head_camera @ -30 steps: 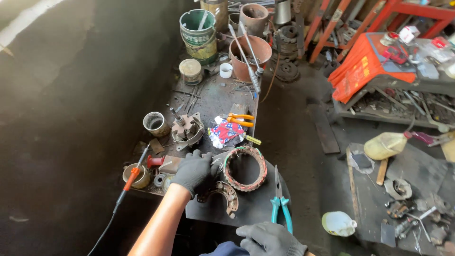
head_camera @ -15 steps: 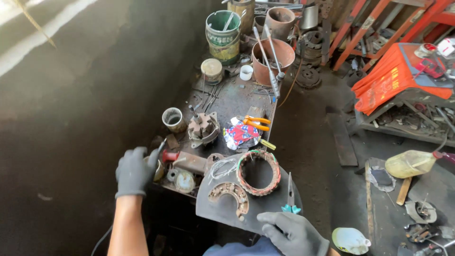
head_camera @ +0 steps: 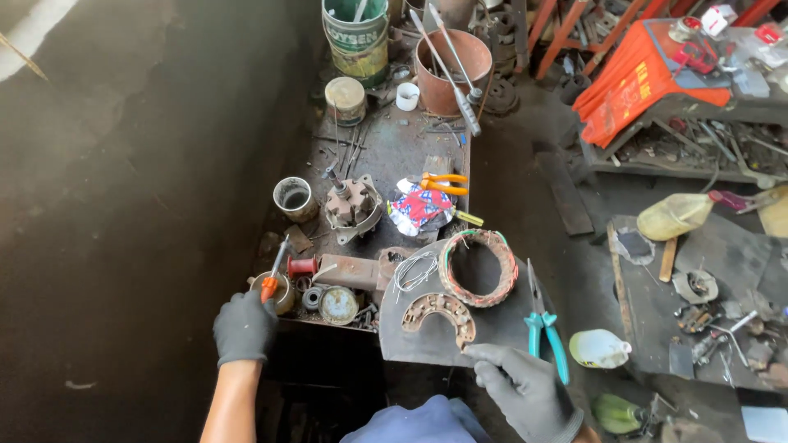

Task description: The person uses a soldering iron to heat and solder a metal electrical component, likely a commutator, while holding it with gloved hands. The person also uses a screwdriver to adjust or clean parts of the component during the process.

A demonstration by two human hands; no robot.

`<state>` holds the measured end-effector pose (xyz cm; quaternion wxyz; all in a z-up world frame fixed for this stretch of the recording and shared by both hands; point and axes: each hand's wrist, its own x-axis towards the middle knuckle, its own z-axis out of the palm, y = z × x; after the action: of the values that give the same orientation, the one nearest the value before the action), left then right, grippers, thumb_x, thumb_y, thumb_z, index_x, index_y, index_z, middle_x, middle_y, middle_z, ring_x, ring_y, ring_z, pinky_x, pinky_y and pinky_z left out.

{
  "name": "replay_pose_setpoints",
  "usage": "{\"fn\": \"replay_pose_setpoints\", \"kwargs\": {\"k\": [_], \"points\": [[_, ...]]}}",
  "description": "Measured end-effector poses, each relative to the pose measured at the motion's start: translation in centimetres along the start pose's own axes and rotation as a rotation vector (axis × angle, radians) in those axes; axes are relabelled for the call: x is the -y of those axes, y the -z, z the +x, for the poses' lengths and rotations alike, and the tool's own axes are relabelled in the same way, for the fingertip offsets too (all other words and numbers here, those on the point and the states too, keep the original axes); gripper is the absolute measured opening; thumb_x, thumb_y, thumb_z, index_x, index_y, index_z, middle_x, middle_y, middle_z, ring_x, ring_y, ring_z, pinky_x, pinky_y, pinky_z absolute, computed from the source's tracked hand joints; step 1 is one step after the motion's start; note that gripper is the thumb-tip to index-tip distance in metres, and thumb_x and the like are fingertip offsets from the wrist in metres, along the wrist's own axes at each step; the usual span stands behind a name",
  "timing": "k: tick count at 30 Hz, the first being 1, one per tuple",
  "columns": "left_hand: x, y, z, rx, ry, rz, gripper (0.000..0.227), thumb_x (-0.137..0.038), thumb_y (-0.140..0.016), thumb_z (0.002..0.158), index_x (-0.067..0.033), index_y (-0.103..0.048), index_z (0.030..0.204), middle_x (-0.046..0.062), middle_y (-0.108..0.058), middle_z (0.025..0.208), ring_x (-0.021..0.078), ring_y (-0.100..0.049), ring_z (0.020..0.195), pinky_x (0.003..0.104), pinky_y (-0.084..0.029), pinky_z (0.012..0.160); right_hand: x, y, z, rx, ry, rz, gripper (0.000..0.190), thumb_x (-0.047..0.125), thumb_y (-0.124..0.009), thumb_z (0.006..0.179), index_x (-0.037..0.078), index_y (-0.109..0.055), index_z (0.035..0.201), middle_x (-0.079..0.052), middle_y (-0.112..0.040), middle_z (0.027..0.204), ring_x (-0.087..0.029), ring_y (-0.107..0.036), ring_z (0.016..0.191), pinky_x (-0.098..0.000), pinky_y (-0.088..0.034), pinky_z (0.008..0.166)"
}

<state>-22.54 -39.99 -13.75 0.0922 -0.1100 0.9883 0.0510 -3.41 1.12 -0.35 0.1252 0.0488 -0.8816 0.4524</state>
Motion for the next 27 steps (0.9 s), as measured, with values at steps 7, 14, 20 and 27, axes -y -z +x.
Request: {"fn": "replay_pose_setpoints", "kwargs": {"k": [7, 14, 20, 27], "points": [[0.2, 7.5, -9.2, -0.032, -0.187, -0.359, 0.03, -0.039, -0.062, 0.094, -0.0166, -0.073, 0.111, 0.016, -0.071, 0.092, 0.0398, -0.066, 0.089, 0.054, -0.05, 0.078, -3.3, -4.4, -1.8, -0.308, -0.218, -0.14, 0.044, 0.012, -0.07, 0.091, 0.01, -0.064, 0.134, -0.002, -0.062, 0.1, -0.01, -0.058, 0.087, -0.021, -0.054, 0.075], [-2.0, 9.4, -15.9, 0.44, -0.196, -0.785, 0.027, -0.037, -0.065, 0.092, -0.0282, -0.071, 0.117, -0.004, -0.076, 0.082, 0.0098, -0.065, 0.072, 0.024, -0.052, 0.074, -1.6, -6.5, 0.0, -0.139, -0.66, -0.174, 0.085, 0.032, -0.085, 0.074, 0.022, -0.049, 0.15, -0.001, -0.069, 0.102, -0.013, -0.068, 0.079, -0.03, -0.058, 0.081], [-1.6, 6.7, -17.1, 0.487, -0.206, -0.696, 0.042, -0.04, -0.064, 0.089, -0.0398, -0.066, 0.132, -0.015, -0.08, 0.109, 0.0028, -0.075, 0.093, 0.021, -0.057, 0.087, -0.6, -6.4, 1.9, -0.149, -0.733, -0.079, 0.066, 0.03, -0.078, 0.078, 0.024, -0.061, 0.141, 0.0, -0.078, 0.116, -0.012, -0.069, 0.089, -0.0283, -0.055, 0.088], [-0.1, 4.0, -17.2, 0.373, -0.279, -0.517, 0.053, -0.049, -0.06, 0.088, -0.047, -0.057, 0.141, -0.02, -0.072, 0.135, 0.0021, -0.07, 0.123, 0.025, -0.057, 0.098, -1.1, -6.8, 1.9, -0.232, -0.53, 0.109, 0.055, 0.015, -0.08, 0.078, 0.01, -0.068, 0.132, -0.005, -0.077, 0.124, -0.013, -0.069, 0.116, -0.0301, -0.053, 0.104]]}}
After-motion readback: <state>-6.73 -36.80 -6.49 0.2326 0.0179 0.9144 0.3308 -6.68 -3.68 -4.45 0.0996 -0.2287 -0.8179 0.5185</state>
